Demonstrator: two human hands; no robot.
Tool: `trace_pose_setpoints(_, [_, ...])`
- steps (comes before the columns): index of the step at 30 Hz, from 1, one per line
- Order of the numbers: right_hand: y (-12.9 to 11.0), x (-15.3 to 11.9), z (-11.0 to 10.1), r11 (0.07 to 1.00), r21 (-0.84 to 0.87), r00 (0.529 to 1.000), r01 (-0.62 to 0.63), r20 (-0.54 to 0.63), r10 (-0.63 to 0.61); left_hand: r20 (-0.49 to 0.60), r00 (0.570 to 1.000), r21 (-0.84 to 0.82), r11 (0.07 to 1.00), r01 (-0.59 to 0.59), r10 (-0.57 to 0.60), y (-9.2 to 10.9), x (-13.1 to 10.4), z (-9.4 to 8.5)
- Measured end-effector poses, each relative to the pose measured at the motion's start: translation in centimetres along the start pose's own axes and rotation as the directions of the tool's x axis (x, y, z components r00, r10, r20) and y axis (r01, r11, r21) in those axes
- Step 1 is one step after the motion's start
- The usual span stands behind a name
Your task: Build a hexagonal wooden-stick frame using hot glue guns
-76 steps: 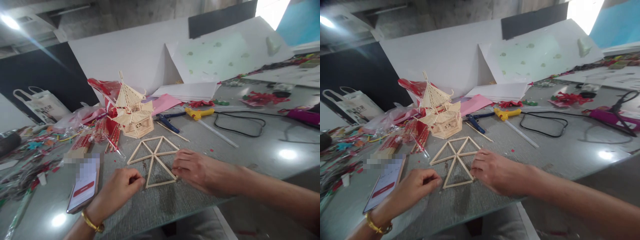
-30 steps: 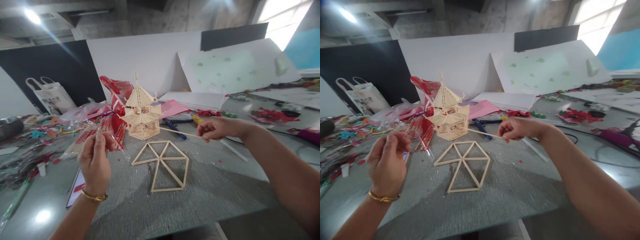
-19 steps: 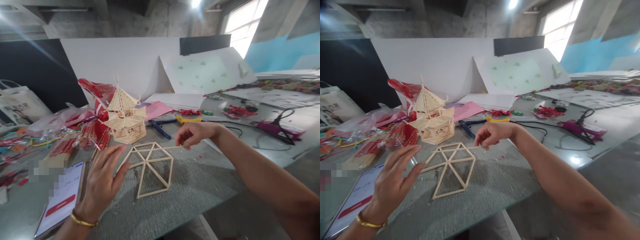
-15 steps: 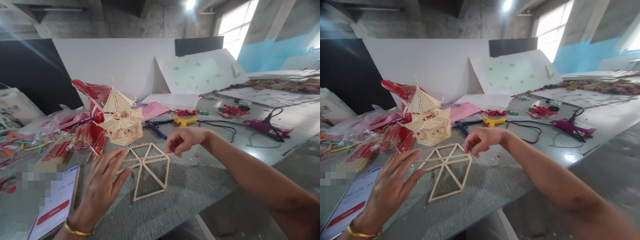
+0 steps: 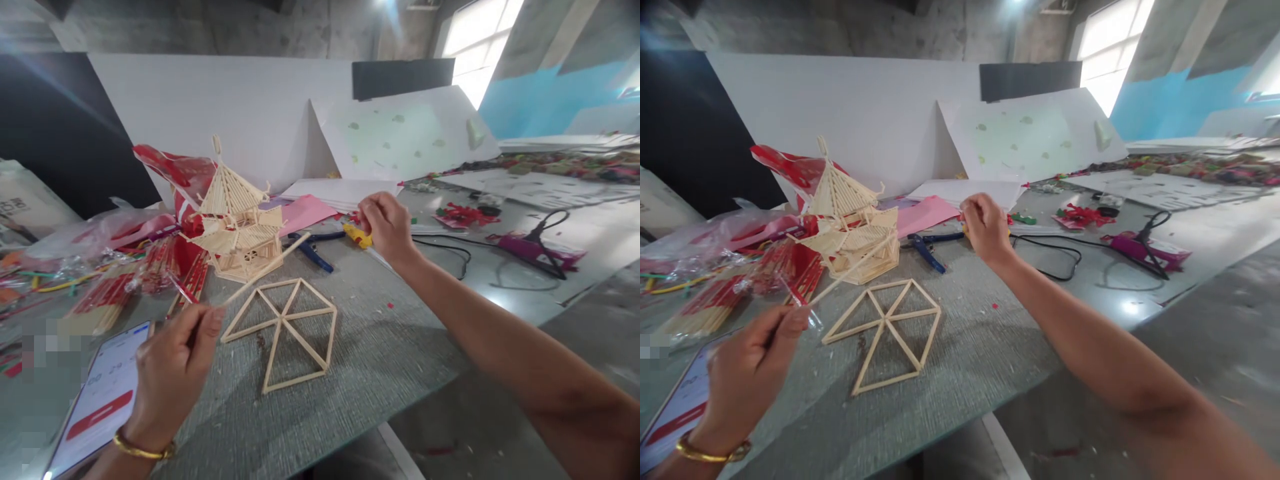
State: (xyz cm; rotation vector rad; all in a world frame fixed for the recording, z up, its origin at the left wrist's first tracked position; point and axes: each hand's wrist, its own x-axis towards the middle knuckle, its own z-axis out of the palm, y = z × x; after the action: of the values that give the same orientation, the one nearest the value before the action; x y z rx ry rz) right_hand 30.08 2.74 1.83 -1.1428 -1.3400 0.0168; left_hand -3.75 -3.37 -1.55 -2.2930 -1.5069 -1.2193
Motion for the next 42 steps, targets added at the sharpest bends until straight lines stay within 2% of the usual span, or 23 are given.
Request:
trace_pose_setpoints(2, [-0.3, -0.1, -0.5, 0.975, -0.146, 0.979, 0.169, -0.088, -0.182, 0.044, 0.999, 0.006, 1.0, -0.024, 0.024, 0.0, 0.0, 0.1])
trace_pose_setpoints(4, [-0.8, 0.0, -1.2, 0.929, -0.234, 0.931, 0.285, -0.162, -0.326, 0.079, 0.996, 0.015, 0.999, -0.048, 0.046, -0.1, 0.0, 0.2])
trace_pose_setpoints(7, [-1.9, -0.1, -2.1, 0.896, -0.288, 0.891, 0.337, -0.211, -0.403, 0.122, 0.991, 0.027, 0.998, -0.052, 0.049, 0.1, -0.1, 0.5])
trace_pose_setpoints(9, [-2.9, -0.6, -2.2, 0.869, -0.331, 0.882, 0.369, -0.168, -0.439, 0.159, 0.986, 0.016, 0.998, -0.06, 0.057, 0.6, -0.1, 0.7])
trace_pose_setpoints(11, [-3.9, -1.7, -1.6, 0.809, -0.341, 0.857, 0.478, -0.021, -0.515, 0.189, 0.977, -0.01, 0.996, -0.094, 0.094, 1.2, -0.2, 0.9])
trace_pose_setpoints(13, [-4.8, -3.2, -0.6, 0.722, -0.274, 0.772, 0.635, 0.218, -0.597, 0.196, 0.97, -0.031, 0.989, -0.142, 0.145, 1.7, -0.3, 1.1])
trace_pose_setpoints(16, [-5.8, -5.2, 1.2, 0.611, -0.099, 0.565, 0.786, 0.518, -0.642, 0.178, 0.959, -0.048, 0.975, -0.217, 0.222, 2.0, -0.7, 1.2])
trace_pose_setpoints(18, [-6.0, -6.0, 1.8, 0.566, 0.0, 0.437, 0.824, 0.636, -0.636, 0.147, 0.95, -0.055, 0.961, -0.272, 0.277, 1.9, -0.9, 1.4])
trace_pose_setpoints(20, [-6.0, -6.3, 1.9, 0.545, 0.076, 0.334, 0.835, 0.717, -0.611, 0.129, 0.938, -0.06, 0.947, -0.317, 0.322, 1.7, -1.0, 1.5])
trace_pose_setpoints(22, [-6.0, -6.4, 1.7, 0.555, 0.096, 0.291, 0.826, 0.77, -0.567, 0.126, 0.927, -0.059, 0.935, -0.35, 0.355, 1.7, -1.1, 1.7])
trace_pose_setpoints(26, [-6.3, -6.9, 1.5, 0.561, 0.096, 0.28, 0.822, 0.79, -0.545, 0.091, 0.91, -0.059, 0.914, -0.4, 0.404, 1.9, -1.2, 2.2])
trace_pose_setpoints(29, [-6.5, -7.1, 1.6, 0.575, 0.113, 0.269, 0.81, 0.8, -0.536, 0.097, 0.899, -0.122, 0.902, -0.415, 0.427, 2.2, -1.3, 2.1])
trace_pose_setpoints(31, [-6.5, -6.7, 1.3, 0.594, 0.092, 0.293, 0.799, 0.803, -0.518, 0.098, 0.905, -0.177, 0.902, -0.394, 0.414, 2.1, -1.1, 1.8])
trace_pose_setpoints(32, [-6.5, -6.3, 1.0, 0.607, 0.068, 0.327, 0.792, 0.792, -0.516, 0.083, 0.918, -0.189, 0.91, -0.368, 0.388, 1.9, -1.0, 1.6])
trace_pose_setpoints(34, [-6.4, -5.2, 0.4, 0.653, 0.023, 0.429, 0.757, 0.735, -0.524, 0.012, 0.956, -0.183, 0.941, -0.286, 0.293, 1.4, -0.7, 1.1])
trace_pose_setpoints(36, [-6.3, -4.0, -0.3, 0.711, 0.006, 0.536, 0.703, 0.652, -0.536, -0.079, 0.988, -0.184, 0.972, -0.148, 0.135, 0.6, -0.4, 0.6])
trace_pose_setpoints(37, [-6.3, -3.6, -0.7, 0.734, 0.01, 0.572, 0.68, 0.618, -0.539, -0.122, 0.992, -0.206, 0.976, -0.068, 0.043, 0.3, -0.3, 0.4])
trace_pose_setpoints(39, [-6.2, -3.0, -1.2, 0.759, 0.031, 0.591, 0.65, 0.607, -0.531, -0.183, 0.976, -0.277, 0.959, 0.064, -0.118, -0.2, -0.1, 0.2])
trace_pose_setpoints(40, [-6.2, -2.9, -1.5, 0.769, 0.046, 0.578, 0.638, 0.631, -0.517, -0.202, 0.965, -0.304, 0.947, 0.101, -0.167, -0.3, 0.0, 0.2])
trace_pose_setpoints(42, [-6.1, -3.3, -2.0, 0.793, 0.077, 0.517, 0.604, 0.719, -0.464, -0.221, 0.957, -0.317, 0.942, 0.114, -0.19, -0.4, 0.0, 0.3])
